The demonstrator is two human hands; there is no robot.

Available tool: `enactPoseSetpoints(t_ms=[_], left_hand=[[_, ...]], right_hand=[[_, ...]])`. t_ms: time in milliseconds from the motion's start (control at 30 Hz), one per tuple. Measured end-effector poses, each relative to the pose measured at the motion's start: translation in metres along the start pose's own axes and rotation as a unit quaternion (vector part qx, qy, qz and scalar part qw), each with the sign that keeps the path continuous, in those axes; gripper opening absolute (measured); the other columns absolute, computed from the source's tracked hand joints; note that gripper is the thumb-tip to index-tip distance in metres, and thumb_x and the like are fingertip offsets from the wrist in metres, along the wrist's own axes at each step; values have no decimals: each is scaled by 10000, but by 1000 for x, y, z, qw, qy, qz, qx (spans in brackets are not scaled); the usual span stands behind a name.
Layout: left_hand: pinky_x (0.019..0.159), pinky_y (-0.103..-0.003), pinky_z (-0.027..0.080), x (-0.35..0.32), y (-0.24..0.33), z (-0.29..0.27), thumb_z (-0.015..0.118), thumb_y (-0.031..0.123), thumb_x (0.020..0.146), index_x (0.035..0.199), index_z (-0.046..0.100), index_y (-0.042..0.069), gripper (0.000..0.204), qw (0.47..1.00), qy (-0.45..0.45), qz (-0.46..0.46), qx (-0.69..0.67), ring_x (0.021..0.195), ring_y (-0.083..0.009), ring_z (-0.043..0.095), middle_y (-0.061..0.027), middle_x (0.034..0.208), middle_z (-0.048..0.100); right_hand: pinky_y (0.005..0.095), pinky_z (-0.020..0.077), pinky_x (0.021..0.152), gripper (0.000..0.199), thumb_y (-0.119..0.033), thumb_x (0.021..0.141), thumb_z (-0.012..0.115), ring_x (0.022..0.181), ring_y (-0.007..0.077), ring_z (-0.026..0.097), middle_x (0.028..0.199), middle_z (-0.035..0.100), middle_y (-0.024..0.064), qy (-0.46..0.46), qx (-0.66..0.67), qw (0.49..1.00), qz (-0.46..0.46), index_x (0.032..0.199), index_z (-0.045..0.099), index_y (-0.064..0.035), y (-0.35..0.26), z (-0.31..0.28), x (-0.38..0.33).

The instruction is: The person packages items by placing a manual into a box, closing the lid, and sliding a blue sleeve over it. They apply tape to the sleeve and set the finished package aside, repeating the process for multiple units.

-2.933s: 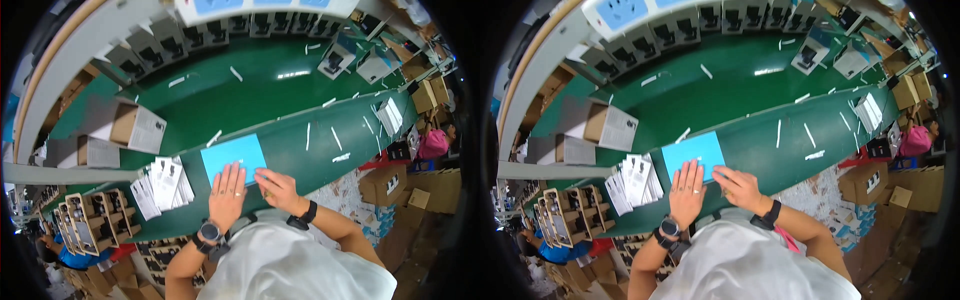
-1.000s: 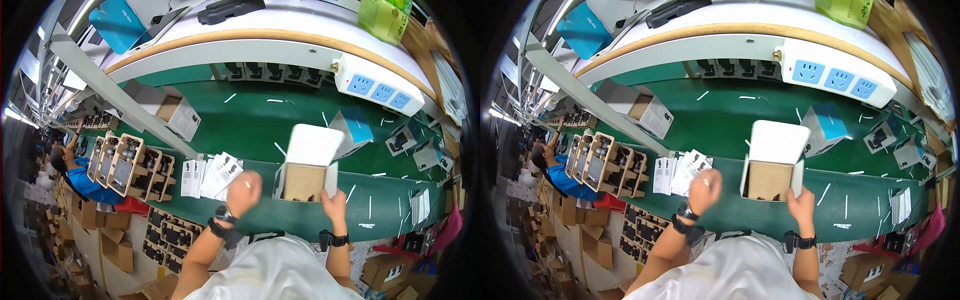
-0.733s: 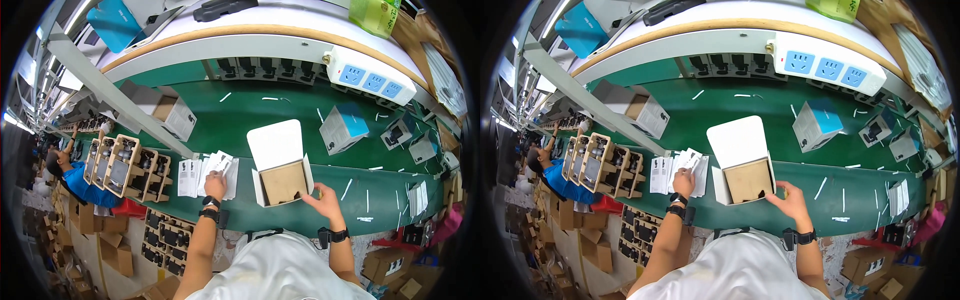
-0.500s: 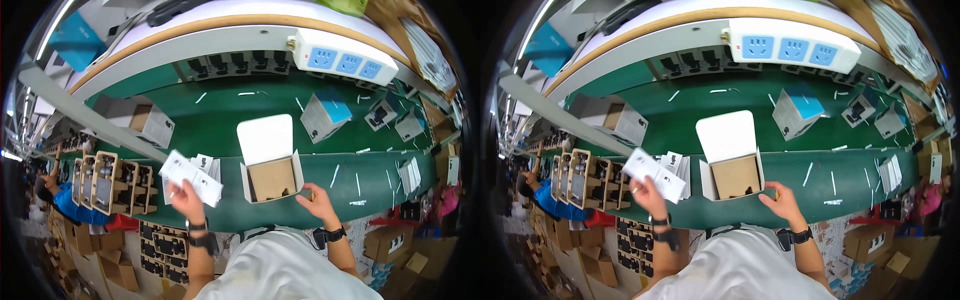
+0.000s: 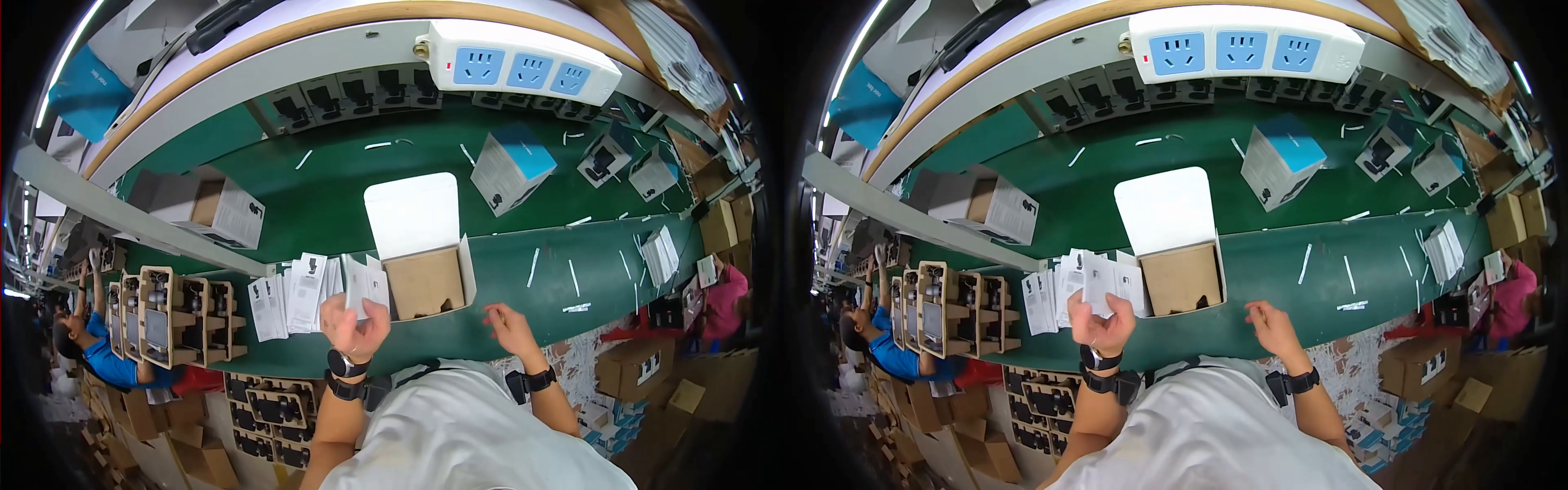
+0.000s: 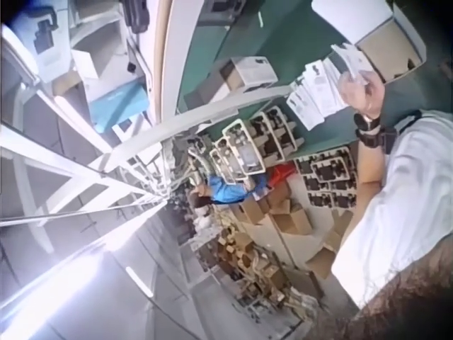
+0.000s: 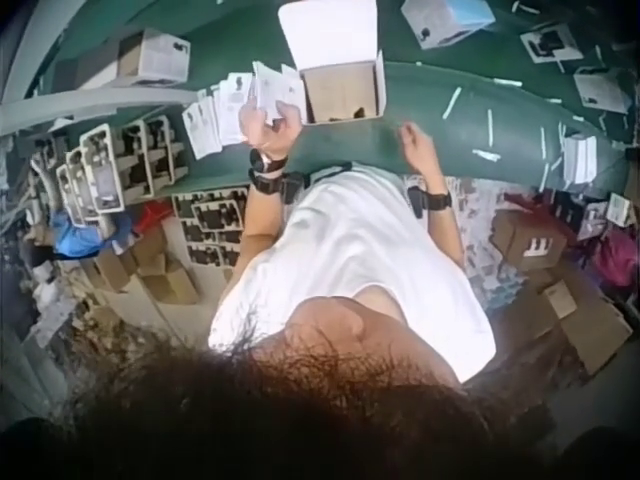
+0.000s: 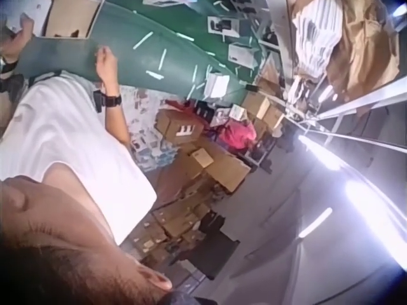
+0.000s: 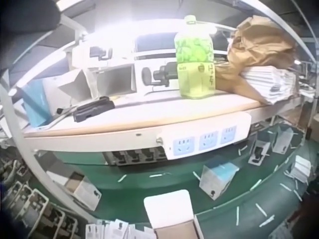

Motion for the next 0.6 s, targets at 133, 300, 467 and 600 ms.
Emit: enactPoseSetpoints(t_ms=[133,300,467,600], left_hand=[[653,-404,450,9,18,12,673,-34,687,1051,538,74,403,989,-148,-9,12,752,-328,535,-130,875,539],[757,-423,442,-37,-2,4,671,51,742,1099,535,-4,386,971,-160,-171,-53,838,-331,500,-148,919,500],[947,-450,485,-58,0,27,719,106,802,1363,469,-28,629,941,-259,-207,-64,1153,-437,542,-263,1276,524],[1074,-480,421,-42,41,61,760,207,799,1436,459,48,722,872,-449,-103,-167,1350,-413,432,-215,1489,424]], right_hand=[[287,483,563,249,-210,941,639,582,142,603,825,722,93,45,-79,989,-114,1115,663,-33,6,-8,-1],[230,426,564,350,-184,886,687,605,61,489,1016,713,59,36,44,989,-137,1198,658,-29,-62,-26,-3],[243,443,566,491,-280,853,651,597,102,551,1262,666,148,14,-80,921,-380,1303,632,-84,-138,3,0],[311,484,574,349,-237,866,648,636,208,630,1125,710,129,19,-122,898,-422,1174,680,-75,-135,12,3]])
Point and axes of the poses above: each hand's wrist, its own x-axis towards the middle knuckle, its own z-axis out of the palm, y = z × x, the point moved 7 cm from there along x, towards the middle knuckle
